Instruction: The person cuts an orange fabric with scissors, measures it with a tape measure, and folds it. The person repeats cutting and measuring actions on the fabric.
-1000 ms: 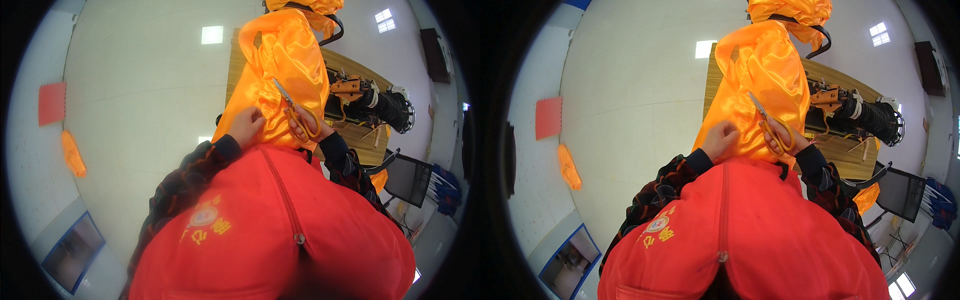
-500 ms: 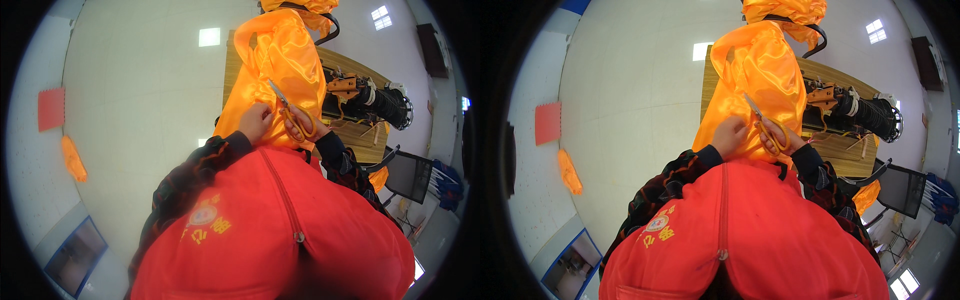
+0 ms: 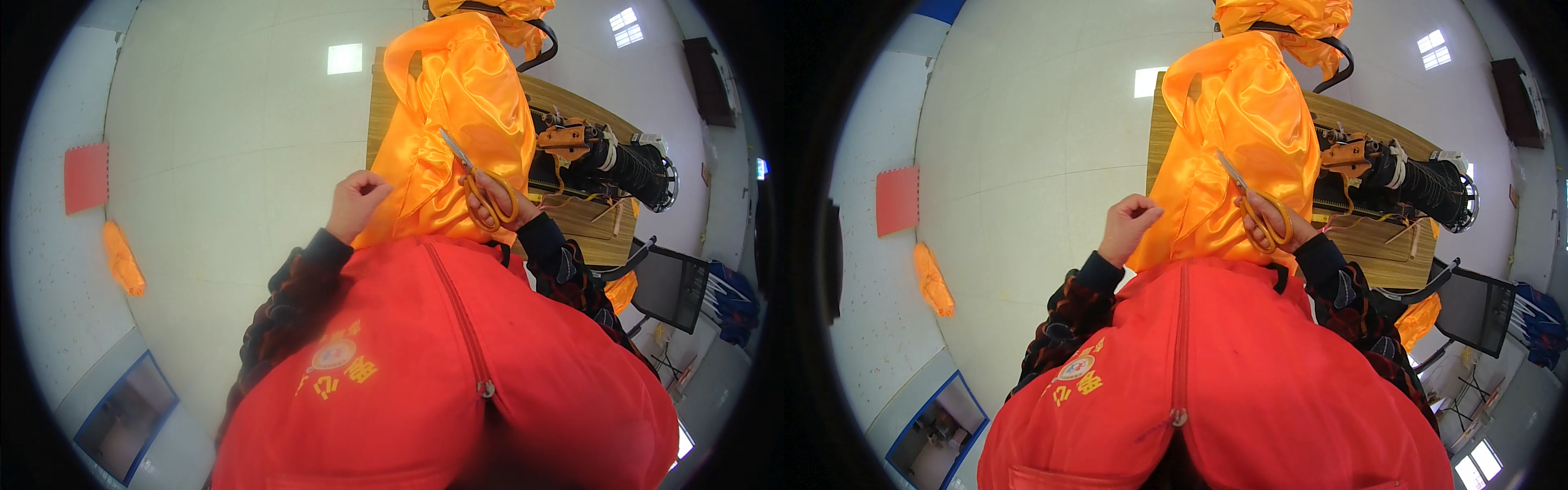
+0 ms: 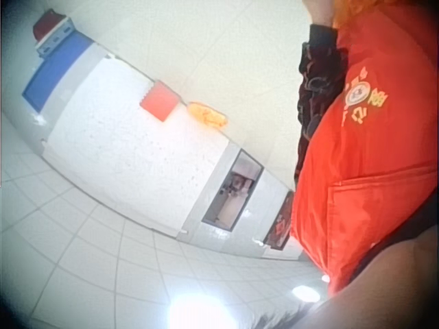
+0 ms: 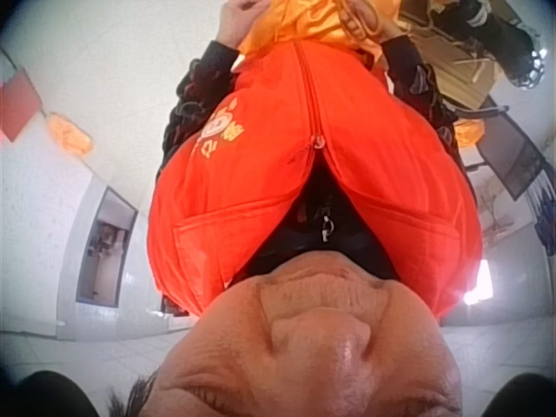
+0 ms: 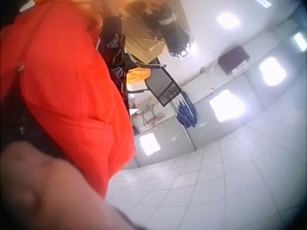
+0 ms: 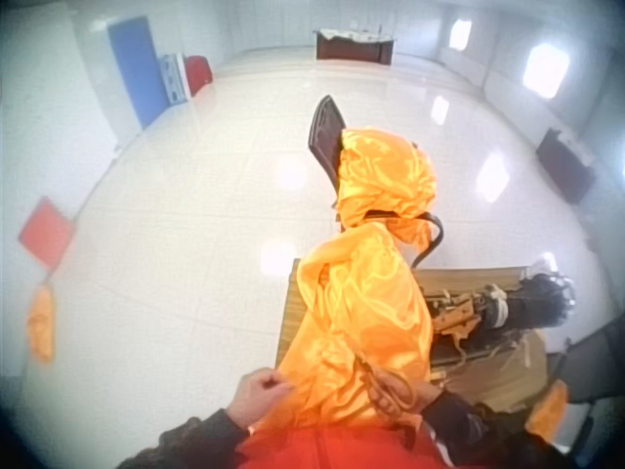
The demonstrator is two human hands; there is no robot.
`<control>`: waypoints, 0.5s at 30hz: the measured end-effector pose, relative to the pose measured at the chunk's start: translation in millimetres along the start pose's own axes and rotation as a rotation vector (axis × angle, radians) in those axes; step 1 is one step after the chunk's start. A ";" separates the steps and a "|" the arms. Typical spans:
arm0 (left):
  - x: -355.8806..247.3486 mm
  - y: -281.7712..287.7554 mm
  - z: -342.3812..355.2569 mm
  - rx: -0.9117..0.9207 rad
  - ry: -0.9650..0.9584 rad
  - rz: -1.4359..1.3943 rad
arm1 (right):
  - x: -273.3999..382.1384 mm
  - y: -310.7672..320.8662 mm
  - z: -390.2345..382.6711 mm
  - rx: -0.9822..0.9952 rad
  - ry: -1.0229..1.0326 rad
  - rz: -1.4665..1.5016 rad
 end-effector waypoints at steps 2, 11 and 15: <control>7.3 15.1 -3.9 0.001 0.041 -0.020 | -0.1 0.1 0.2 0.003 0.003 -0.002; -5.0 109.1 -14.1 -0.737 0.103 1.232 | -3.0 1.9 -1.3 -0.024 -0.014 0.010; -24.0 79.5 -7.7 -0.737 -0.142 1.479 | -2.4 0.5 -2.3 -0.025 -0.014 -0.012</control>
Point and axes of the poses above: each hand's wrist, its own z-axis towards the middle knuckle, its own y-axis out of the back of the hand, x = y × z, the point moved 8 cm from there along z, towards the middle knuckle, and after that the axes turned 13 degrees about x, right-handed, at the moved point
